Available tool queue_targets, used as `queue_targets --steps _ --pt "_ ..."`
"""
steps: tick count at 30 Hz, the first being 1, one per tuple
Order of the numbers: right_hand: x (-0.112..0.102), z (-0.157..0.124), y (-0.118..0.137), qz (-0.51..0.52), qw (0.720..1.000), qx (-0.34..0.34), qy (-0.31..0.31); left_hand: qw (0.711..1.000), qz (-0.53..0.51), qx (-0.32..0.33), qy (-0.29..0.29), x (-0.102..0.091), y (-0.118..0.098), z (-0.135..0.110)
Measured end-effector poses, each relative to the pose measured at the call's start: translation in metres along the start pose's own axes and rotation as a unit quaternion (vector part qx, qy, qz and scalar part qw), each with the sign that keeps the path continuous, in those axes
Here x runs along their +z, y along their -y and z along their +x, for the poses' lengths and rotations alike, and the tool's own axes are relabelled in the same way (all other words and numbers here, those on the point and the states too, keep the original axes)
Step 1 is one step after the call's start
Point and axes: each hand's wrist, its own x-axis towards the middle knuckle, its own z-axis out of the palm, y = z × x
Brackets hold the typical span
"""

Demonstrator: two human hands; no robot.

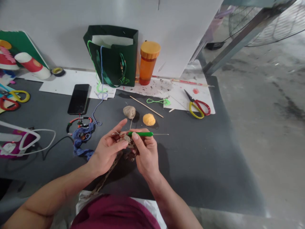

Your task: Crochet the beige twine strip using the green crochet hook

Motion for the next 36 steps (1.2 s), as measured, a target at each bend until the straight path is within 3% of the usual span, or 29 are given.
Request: queue_targets --steps 9,16,31,36 --pt "0.0001 -0.0032 0.0006 -0.034 0.999 -0.026 0.018 1.0 -0.016 -0.008 -0.006 0.0021 -0.0023 -0.0007" --pt "0.0032 -0.002 0.0004 -0.055 0.997 -0.048 -0.004 0.999 -0.035 -0.029 0.001 0.0024 -0.0037 -0.0001" --pt "0.0029 -0.0039 0.0037 -0.046 0.998 -0.041 0.001 0.996 -0.057 -0.044 0.056 0.0025 -0.0043 0.0007" --pt "0.0019 -0.0043 0.0032 -0.052 0.998 -0.043 0.005 0.997 -0.049 -0.04 0.047 0.0031 -0.0058 -0.0013"
